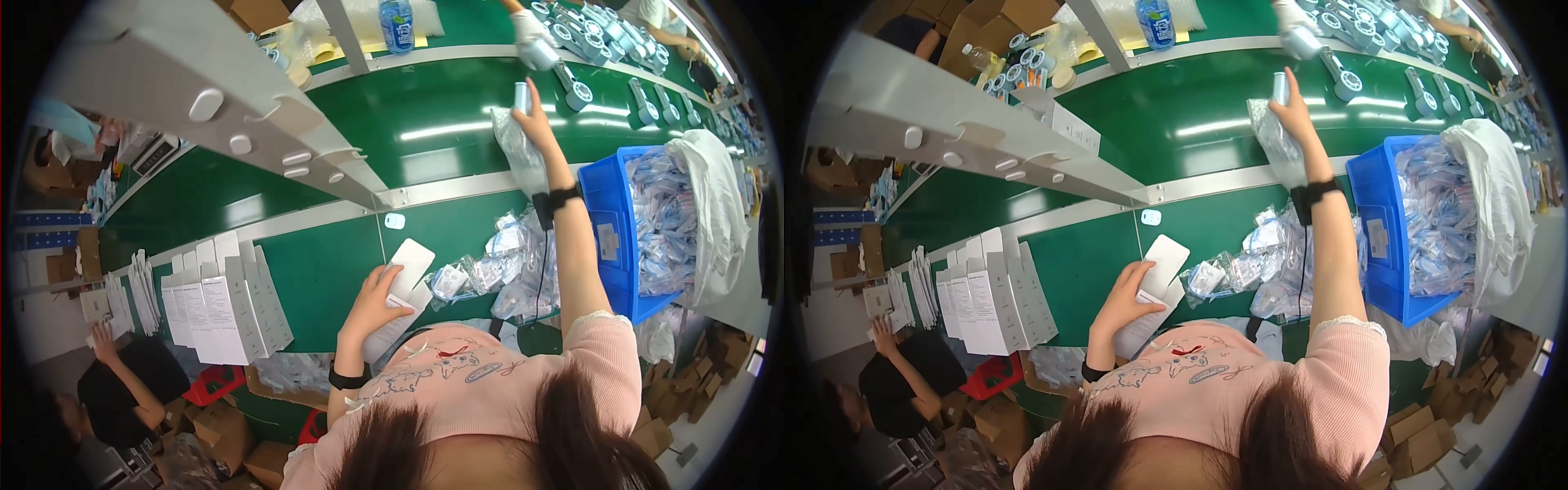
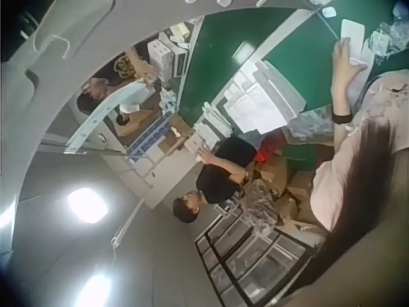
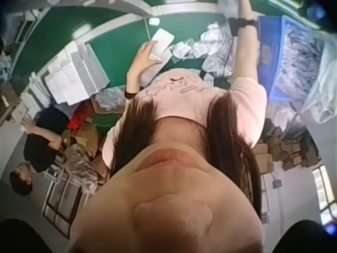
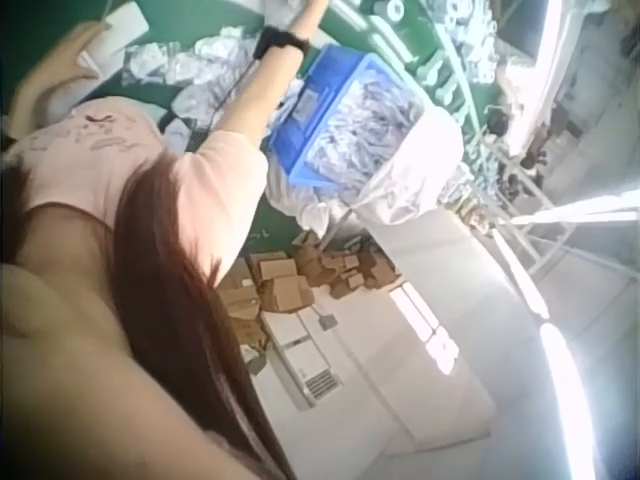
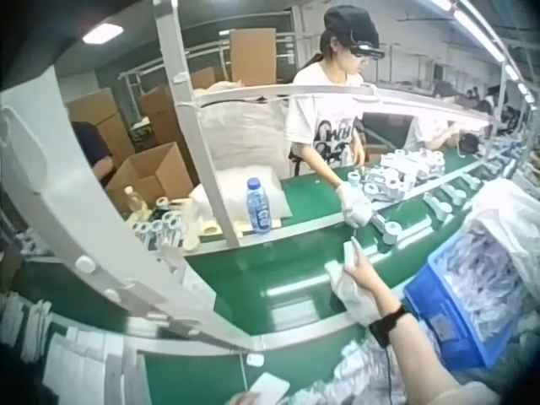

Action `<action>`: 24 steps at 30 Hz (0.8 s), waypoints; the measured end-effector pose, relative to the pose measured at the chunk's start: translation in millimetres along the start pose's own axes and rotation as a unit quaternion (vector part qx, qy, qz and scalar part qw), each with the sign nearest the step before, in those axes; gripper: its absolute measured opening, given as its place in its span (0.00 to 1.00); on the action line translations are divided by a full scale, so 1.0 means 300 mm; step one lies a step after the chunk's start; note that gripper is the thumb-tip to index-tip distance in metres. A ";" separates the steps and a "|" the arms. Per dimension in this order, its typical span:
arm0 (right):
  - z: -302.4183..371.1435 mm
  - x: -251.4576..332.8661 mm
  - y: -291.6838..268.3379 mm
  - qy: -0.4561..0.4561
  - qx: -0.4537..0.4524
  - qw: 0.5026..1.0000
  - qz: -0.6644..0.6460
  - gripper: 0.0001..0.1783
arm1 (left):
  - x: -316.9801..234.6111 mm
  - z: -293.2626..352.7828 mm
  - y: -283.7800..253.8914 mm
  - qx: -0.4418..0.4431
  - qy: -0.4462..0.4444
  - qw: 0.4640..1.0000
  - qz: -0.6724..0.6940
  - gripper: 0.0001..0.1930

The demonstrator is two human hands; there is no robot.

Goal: The recorder is packing small electronic components into individual cardboard boxes and then into plastic bags on an electronics factory production line.

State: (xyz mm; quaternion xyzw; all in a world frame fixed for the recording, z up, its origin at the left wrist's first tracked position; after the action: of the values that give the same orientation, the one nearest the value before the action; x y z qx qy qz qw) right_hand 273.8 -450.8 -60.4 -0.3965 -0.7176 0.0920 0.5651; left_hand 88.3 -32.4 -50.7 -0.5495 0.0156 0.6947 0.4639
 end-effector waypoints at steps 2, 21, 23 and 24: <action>0.084 0.115 -0.062 0.034 -0.004 0.995 -0.091 0.37 | 0.002 0.019 -0.010 -0.007 0.006 1.000 0.006 0.41; 0.476 0.868 -0.211 -0.085 0.075 0.911 -0.397 0.26 | -0.116 0.170 -0.122 -0.176 0.149 0.968 0.099 0.45; 0.485 0.774 -0.141 0.029 0.019 0.858 -0.513 0.27 | -0.152 0.177 -0.127 -0.134 0.199 0.945 0.221 0.53; 0.503 0.766 -0.117 0.027 0.023 0.857 -0.514 0.27 | -0.171 0.175 -0.141 -0.114 0.225 0.926 0.279 0.57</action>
State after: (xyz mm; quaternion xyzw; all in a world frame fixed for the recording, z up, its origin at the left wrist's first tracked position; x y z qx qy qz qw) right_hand 113.4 -271.8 77.6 0.0397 -0.8016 -0.2061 0.5598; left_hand 75.3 -12.7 30.4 -0.7143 0.1931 0.6510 0.1693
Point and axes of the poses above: each hand's wrist, its own z-axis away from the middle knuckle, its own y-axis out of the palm, x = y × z, the point moved 7 cm from there along -z, towards the middle knuckle, and after that the axes turned 4 degrees about z, right-handed, at the moved point
